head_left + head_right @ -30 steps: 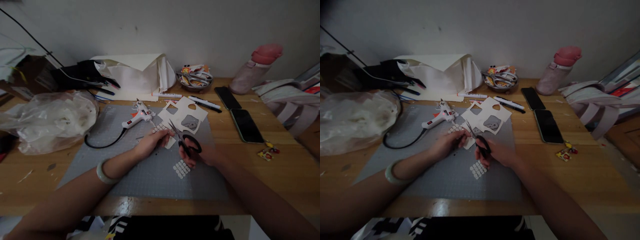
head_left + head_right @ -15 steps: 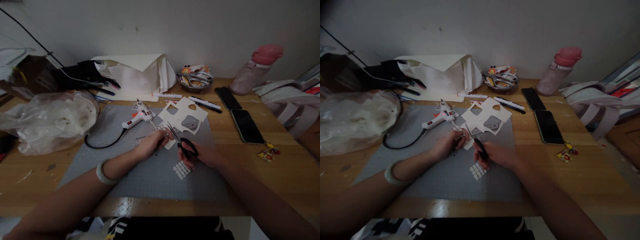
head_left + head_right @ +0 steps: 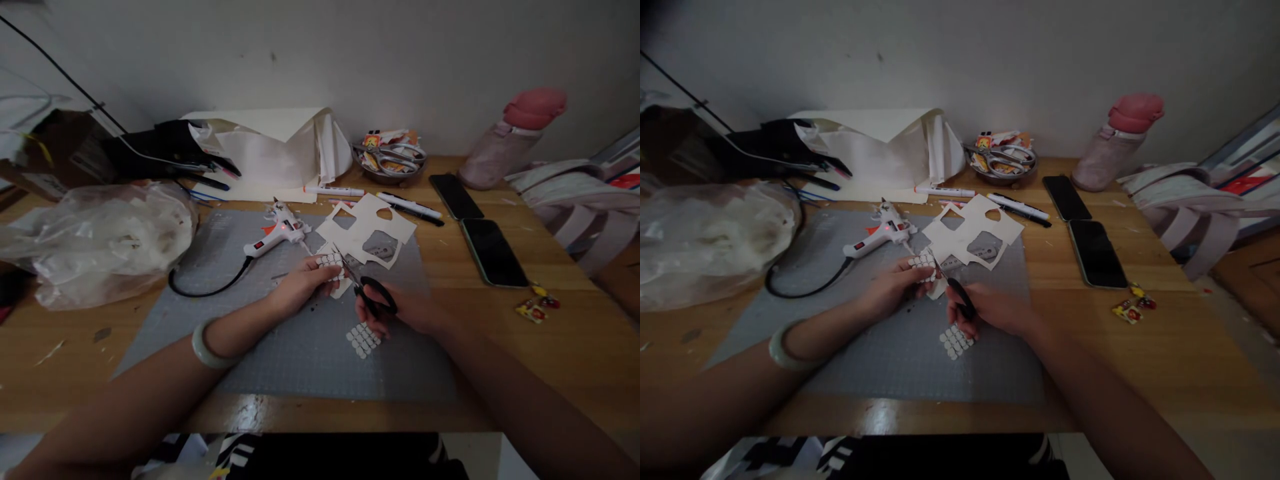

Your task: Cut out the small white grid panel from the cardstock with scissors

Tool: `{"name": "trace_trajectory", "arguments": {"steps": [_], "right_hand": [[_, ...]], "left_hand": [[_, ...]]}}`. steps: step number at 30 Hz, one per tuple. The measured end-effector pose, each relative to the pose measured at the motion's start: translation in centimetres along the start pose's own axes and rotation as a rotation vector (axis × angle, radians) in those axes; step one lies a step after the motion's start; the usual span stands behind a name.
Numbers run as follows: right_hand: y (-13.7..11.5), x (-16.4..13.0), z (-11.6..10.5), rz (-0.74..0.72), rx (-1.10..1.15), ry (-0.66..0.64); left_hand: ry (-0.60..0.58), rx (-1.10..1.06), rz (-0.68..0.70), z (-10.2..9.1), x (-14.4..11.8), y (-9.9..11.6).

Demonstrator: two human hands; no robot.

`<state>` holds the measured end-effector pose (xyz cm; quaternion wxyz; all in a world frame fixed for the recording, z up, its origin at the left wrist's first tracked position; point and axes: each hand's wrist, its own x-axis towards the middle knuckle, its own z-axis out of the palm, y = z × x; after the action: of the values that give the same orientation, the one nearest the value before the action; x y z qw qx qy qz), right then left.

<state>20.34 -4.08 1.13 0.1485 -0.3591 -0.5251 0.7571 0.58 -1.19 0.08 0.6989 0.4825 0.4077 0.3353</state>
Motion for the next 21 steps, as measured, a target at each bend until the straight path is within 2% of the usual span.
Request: {"name": "trace_trajectory", "arguments": {"steps": [11,21], "right_hand": [[-0.33,-0.02,-0.01,0.007,-0.039,-0.014],[-0.19,0.10,-0.14,0.003,-0.061,-0.032]], "left_hand": [[0.023,-0.017,-0.004,-0.06,-0.08,0.27],[-0.031,0.046,0.025,-0.15,-0.02,0.04]]}}
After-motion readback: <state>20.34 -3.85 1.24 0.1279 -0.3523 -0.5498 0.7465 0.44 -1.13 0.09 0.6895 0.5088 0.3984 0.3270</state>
